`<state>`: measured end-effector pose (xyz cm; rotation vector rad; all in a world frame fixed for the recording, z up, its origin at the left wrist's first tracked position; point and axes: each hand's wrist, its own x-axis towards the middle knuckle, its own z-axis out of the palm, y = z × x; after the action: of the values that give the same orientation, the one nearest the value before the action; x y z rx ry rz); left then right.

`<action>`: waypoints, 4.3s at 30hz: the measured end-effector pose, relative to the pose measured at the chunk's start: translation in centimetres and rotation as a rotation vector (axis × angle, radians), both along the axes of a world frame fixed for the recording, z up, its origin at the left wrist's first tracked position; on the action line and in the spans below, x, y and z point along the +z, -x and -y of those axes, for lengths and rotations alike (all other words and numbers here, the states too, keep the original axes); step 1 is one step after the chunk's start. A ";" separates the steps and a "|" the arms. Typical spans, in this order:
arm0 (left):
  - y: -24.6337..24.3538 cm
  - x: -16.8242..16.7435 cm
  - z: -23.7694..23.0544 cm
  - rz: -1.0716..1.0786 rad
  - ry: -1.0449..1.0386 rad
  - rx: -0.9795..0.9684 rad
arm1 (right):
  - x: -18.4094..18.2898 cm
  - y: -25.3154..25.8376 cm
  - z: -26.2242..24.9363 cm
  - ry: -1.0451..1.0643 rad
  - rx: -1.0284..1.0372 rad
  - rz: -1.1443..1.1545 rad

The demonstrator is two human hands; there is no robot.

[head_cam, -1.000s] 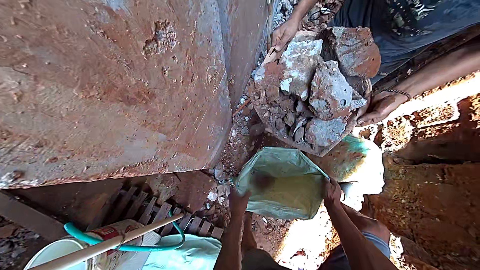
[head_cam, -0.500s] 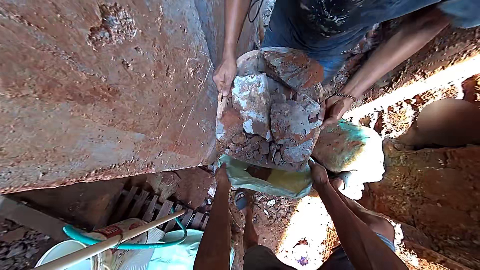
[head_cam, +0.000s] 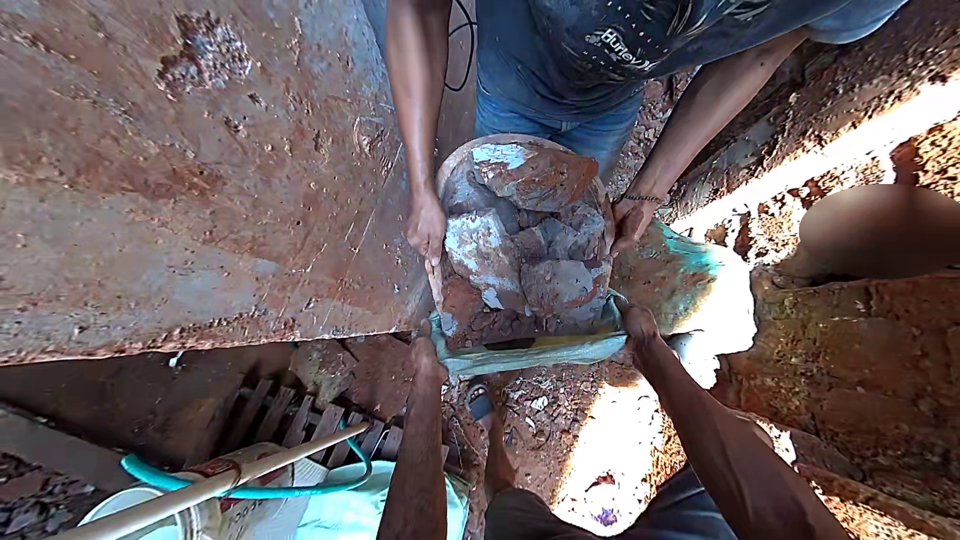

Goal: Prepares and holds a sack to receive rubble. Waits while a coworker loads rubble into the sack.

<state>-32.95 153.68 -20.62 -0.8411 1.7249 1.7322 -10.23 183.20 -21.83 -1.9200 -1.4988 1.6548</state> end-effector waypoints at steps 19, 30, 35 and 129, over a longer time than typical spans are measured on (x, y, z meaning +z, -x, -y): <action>1.9 -0.2 -1.5 -0.129 0.227 -0.292 | 0.4 1.4 -0.8 -0.240 0.155 0.104; 3.7 0.0 -2.5 -0.061 0.302 -0.513 | 2.5 1.6 -2.8 -0.202 0.405 0.226; 2.6 -0.7 -0.8 -0.091 0.239 -0.455 | 2.4 3.9 -3.1 -0.202 0.516 0.352; -4.4 -4.2 11.5 -0.281 0.311 -0.360 | 7.2 -2.3 16.3 -0.068 0.473 -0.211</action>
<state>-28.55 142.17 -24.83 -0.3826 2.2151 1.4109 -7.89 166.87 -14.58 -1.3699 -1.9920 1.8820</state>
